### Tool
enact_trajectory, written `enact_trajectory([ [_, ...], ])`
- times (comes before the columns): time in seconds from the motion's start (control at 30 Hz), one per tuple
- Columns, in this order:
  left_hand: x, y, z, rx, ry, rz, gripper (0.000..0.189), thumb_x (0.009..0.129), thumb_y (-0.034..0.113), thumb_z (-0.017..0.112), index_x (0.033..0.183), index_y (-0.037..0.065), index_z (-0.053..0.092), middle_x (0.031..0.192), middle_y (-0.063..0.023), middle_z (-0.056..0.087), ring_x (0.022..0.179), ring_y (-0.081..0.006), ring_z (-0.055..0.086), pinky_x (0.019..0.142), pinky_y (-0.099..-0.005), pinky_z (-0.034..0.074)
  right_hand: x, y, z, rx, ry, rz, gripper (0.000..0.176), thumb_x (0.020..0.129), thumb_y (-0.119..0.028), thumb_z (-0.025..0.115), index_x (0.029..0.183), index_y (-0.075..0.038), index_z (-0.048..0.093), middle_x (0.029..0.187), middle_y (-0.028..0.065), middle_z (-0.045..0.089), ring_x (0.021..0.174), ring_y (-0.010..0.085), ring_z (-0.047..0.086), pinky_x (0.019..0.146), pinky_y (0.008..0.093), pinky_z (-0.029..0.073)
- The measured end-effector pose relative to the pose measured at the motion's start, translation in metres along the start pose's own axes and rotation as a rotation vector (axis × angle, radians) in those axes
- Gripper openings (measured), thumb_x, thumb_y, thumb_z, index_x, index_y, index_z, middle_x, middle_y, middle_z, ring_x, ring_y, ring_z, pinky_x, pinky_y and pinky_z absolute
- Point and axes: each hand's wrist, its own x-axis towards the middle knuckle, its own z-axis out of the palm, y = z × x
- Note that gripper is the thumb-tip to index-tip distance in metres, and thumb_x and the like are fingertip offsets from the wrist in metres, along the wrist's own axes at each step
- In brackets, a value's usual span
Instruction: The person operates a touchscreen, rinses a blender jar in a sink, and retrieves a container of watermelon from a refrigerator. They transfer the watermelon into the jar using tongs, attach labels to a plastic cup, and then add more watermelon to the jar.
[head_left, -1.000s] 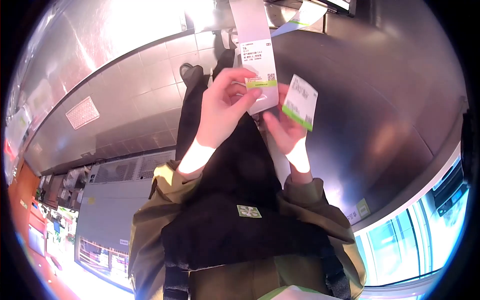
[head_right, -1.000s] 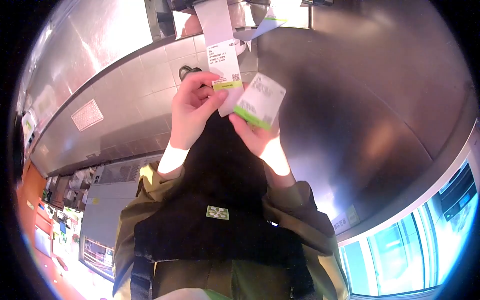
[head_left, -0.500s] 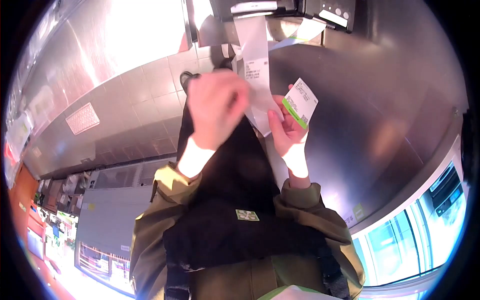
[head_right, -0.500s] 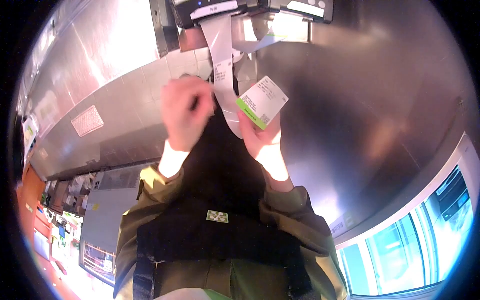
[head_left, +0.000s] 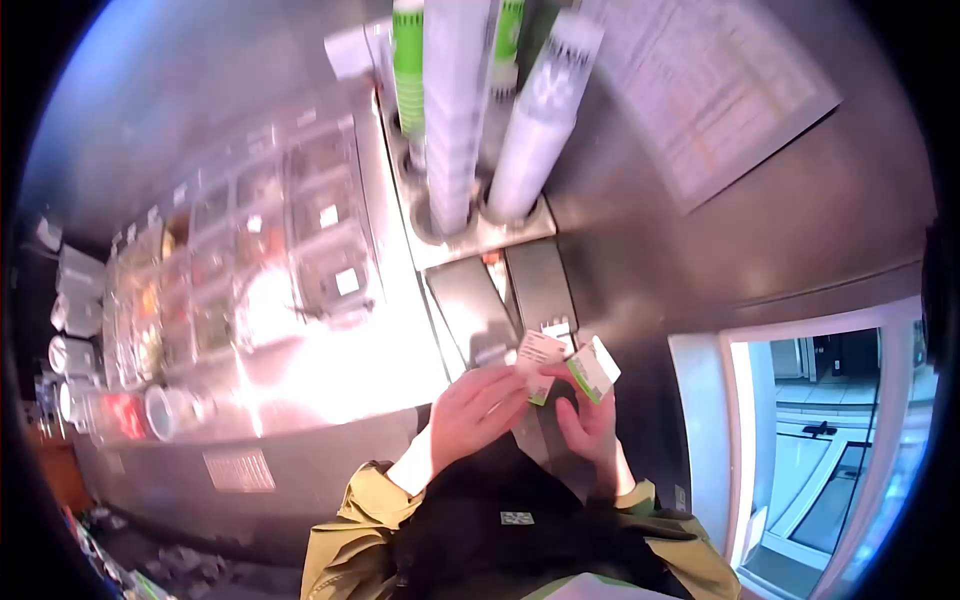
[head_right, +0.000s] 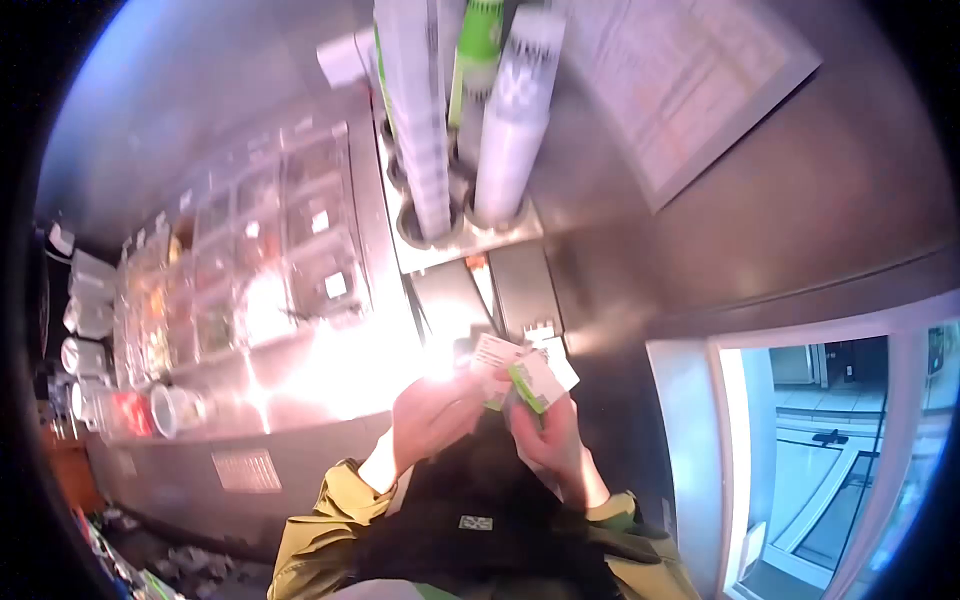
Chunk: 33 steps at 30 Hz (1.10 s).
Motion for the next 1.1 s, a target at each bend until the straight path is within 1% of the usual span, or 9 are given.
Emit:
enact_trajectory([
  [0.1, 0.064, -0.022, -0.046, 0.042, -0.019, 0.234, 0.033, 0.063, 0.019, 0.073, 0.093, 0.008, 0.064, 0.102, -0.0054, 0.060, 0.092, -0.0250, 0.059, 0.075, -0.0368, 0.049, 0.027, 0.001, -0.003, -0.054, 0.285, -0.238, 0.049, 0.080, -0.002, 0.048, 0.126, 0.002, 0.034, 0.116, 0.0143, 0.053, 0.114, 0.0246, 0.047, 0.101, 0.0368, 0.029],
  [0.2, 0.160, -0.101, -0.136, 0.093, 0.444, 0.361, 0.015, 0.084, 0.018, 0.059, 0.086, 0.003, 0.056, 0.094, -0.0092, 0.058, 0.079, -0.0184, 0.056, 0.071, -0.0304, 0.044, 0.046, -0.021, 0.007, 0.003, 0.490, -0.220, 0.048, 0.079, 0.003, 0.048, 0.125, 0.001, 0.036, 0.119, 0.0153, 0.053, 0.116, 0.0258, 0.046, 0.102, 0.0378, 0.028],
  [0.27, 0.230, -0.159, -0.169, -0.447, 0.736, -0.065, 0.007, 0.087, 0.003, 0.051, 0.093, -0.001, 0.053, 0.086, -0.0081, 0.059, 0.083, -0.0140, 0.057, 0.070, -0.0258, 0.045, 0.046, -0.027, 0.013, -0.057, 0.552, -0.211, 0.049, 0.080, 0.002, 0.048, 0.128, 0.002, 0.034, 0.120, 0.0154, 0.052, 0.118, 0.0238, 0.045, 0.102, 0.0373, 0.028],
  [0.4, 0.338, -0.301, -0.133, -0.188, 0.104, -0.286, 0.034, 0.085, 0.010, 0.056, 0.116, 0.000, 0.049, 0.104, -0.0113, 0.059, 0.096, -0.0216, 0.056, 0.086, -0.0310, 0.043, 0.042, -0.027, 0.032, -0.110, 0.797, -0.059, 0.046, 0.083, -0.003, 0.049, 0.127, 0.002, 0.038, 0.118, 0.0138, 0.054, 0.114, 0.0236, 0.048, 0.098, 0.0348, 0.033],
  [0.47, 0.356, -0.449, -0.032, -0.052, -0.221, 0.306, 0.057, 0.077, 0.020, 0.066, 0.124, 0.000, 0.042, 0.112, -0.0159, 0.055, 0.106, -0.0275, 0.052, 0.091, -0.0362, 0.041, 0.038, -0.030, 0.046, -0.249, 0.936, 0.075, 0.043, 0.082, -0.003, 0.050, 0.123, 0.003, 0.041, 0.113, 0.0140, 0.057, 0.110, 0.0238, 0.052, 0.096, 0.0340, 0.036],
  [0.63, 0.356, -0.411, 0.043, -0.040, -0.495, 0.182, 0.077, 0.058, 0.025, 0.082, 0.120, 0.000, 0.042, 0.110, -0.0167, 0.054, 0.104, -0.0283, 0.052, 0.089, -0.0357, 0.041, 0.032, -0.038, 0.076, -0.247, 1.094, 0.243, 0.039, 0.081, 0.000, 0.049, 0.120, 0.004, 0.044, 0.115, 0.0141, 0.054, 0.110, 0.0210, 0.049, 0.096, 0.0323, 0.034],
  [0.87, 0.408, -0.376, -0.020, -0.107, -0.184, -0.018, 0.071, 0.061, 0.024, 0.082, 0.119, 0.004, 0.046, 0.105, -0.0129, 0.057, 0.096, -0.0210, 0.054, 0.085, -0.0337, 0.044, 0.034, -0.044, 0.096, -0.291, 1.093, 0.346, 0.039, 0.081, 0.001, 0.050, 0.120, 0.005, 0.044, 0.111, 0.0170, 0.056, 0.107, 0.0237, 0.052, 0.094, 0.0323, 0.037],
  [1.03, 0.400, -0.311, -0.126, -0.143, 0.195, -0.065, 0.070, 0.064, 0.022, 0.082, 0.119, -0.001, 0.044, 0.108, -0.0161, 0.054, 0.103, -0.0193, 0.050, 0.085, -0.0319, 0.044, 0.041, -0.035, 0.096, -0.226, 1.005, 0.122, 0.042, 0.080, 0.001, 0.051, 0.121, 0.004, 0.042, 0.111, 0.0172, 0.056, 0.104, 0.0244, 0.054, 0.089, 0.0325, 0.041],
  [1.1, 0.358, -0.278, -0.185, 0.015, 0.684, 0.047, 0.070, 0.066, 0.019, 0.081, 0.119, -0.004, 0.042, 0.105, -0.0156, 0.054, 0.097, -0.0196, 0.053, 0.081, -0.0322, 0.047, 0.045, -0.039, 0.092, -0.290, 0.911, 0.101, 0.047, 0.079, 0.002, 0.052, 0.124, 0.004, 0.040, 0.111, 0.0172, 0.057, 0.102, 0.0246, 0.056, 0.085, 0.0329, 0.044],
])
